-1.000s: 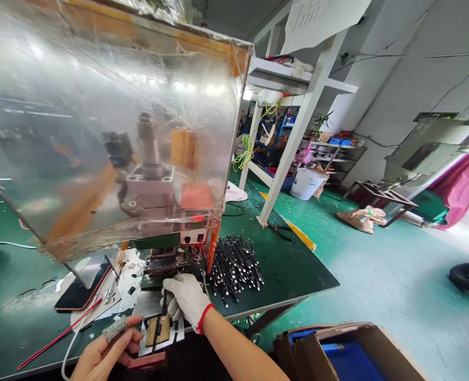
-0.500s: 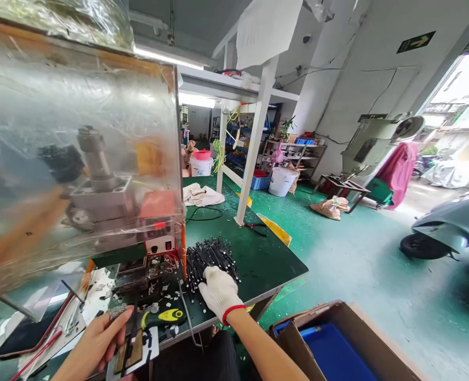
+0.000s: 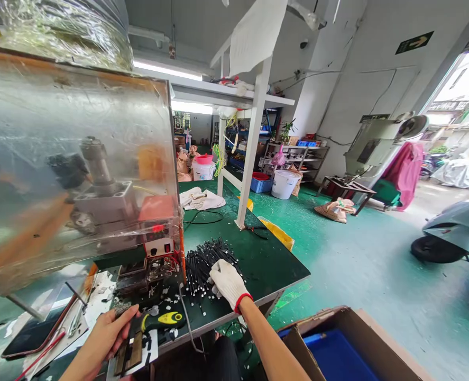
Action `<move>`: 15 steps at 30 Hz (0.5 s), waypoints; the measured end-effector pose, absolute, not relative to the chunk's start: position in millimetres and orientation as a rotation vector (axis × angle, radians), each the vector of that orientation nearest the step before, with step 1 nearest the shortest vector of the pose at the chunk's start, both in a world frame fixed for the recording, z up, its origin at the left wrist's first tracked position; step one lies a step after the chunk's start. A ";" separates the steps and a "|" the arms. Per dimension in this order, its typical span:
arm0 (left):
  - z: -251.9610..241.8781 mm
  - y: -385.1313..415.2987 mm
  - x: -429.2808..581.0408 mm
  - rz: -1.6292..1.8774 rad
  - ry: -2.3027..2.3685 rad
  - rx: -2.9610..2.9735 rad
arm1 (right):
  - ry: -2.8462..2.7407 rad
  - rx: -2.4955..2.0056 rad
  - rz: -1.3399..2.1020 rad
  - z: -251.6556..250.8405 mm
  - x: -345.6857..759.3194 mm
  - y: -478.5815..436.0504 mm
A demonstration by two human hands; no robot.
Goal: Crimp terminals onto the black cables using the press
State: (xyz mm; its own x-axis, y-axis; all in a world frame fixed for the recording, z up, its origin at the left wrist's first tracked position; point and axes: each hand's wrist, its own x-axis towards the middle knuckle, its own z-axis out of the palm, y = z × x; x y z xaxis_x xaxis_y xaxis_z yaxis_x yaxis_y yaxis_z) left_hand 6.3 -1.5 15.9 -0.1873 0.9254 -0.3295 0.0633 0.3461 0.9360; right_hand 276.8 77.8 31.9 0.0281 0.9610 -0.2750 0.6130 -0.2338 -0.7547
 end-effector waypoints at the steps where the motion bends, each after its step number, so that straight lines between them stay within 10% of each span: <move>1: 16.8 -1.4 6.6 1.024 1.508 0.898 | -1.481 -1.779 1.176 32.1 276.1 75.4; 15: 22.5 -52.1 -33.1 1.217 1.510 0.640 | -1.442 -1.361 1.836 18.6 146.9 24.2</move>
